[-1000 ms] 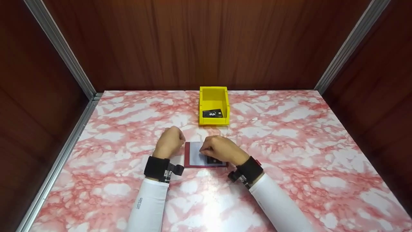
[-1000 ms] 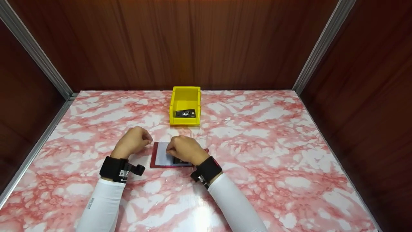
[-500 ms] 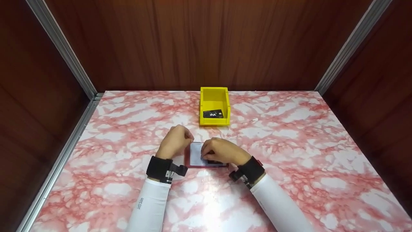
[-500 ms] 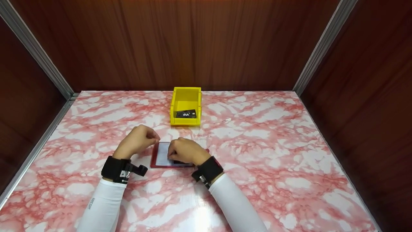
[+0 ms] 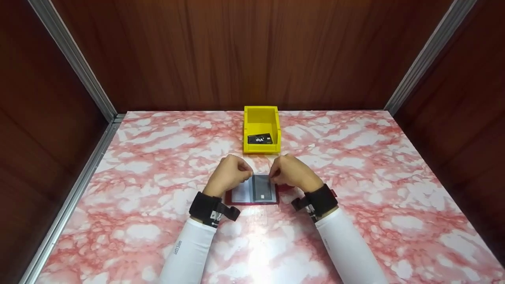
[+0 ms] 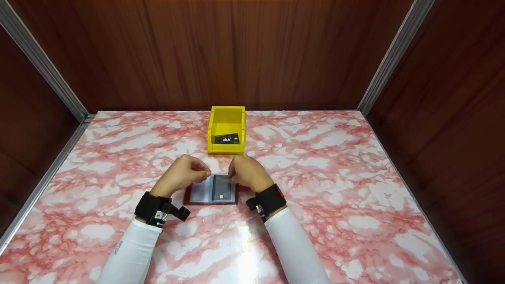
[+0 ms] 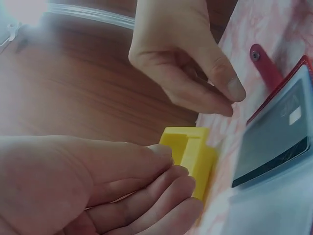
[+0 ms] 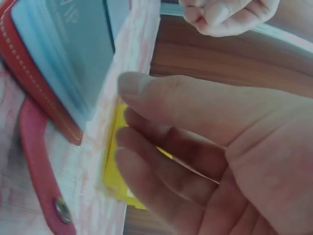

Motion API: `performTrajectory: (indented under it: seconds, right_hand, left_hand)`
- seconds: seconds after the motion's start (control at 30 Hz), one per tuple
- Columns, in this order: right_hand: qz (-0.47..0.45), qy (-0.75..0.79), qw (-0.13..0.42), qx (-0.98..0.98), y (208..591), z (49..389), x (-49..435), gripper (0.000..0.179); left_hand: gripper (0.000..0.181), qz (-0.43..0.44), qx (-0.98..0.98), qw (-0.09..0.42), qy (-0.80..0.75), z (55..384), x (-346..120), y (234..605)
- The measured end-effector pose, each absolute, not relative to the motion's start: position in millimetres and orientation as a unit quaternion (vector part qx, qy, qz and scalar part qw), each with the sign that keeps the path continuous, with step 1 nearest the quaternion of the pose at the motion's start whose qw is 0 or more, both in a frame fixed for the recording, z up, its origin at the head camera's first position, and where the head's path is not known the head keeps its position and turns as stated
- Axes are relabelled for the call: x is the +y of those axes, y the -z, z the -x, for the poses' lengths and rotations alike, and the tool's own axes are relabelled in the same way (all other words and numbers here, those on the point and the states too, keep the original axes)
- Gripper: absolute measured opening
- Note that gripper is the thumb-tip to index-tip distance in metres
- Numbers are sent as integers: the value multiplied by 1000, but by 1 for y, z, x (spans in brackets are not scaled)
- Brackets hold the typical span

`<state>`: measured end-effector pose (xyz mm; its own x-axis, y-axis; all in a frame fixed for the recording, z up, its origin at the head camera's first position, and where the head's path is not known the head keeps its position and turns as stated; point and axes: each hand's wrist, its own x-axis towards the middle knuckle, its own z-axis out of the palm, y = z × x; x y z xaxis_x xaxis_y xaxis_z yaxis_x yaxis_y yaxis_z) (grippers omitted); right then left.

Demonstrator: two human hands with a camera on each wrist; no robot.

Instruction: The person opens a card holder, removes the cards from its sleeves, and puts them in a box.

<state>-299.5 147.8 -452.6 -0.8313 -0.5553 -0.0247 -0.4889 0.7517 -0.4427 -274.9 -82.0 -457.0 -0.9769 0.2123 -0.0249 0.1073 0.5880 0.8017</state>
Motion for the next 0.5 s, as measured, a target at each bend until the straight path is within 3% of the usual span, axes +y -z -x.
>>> performTrajectory:
  seconds: [0.2,0.5]
  right_hand:
    - [256,203,121,937,458,300,142,7]
    - [254,192,138,938,464,298,137,6]
  left_hand:
    - [7,-54,890,100,-442,277,-78,469]
    - [9,-33,889,139,-434,278,-78,483]
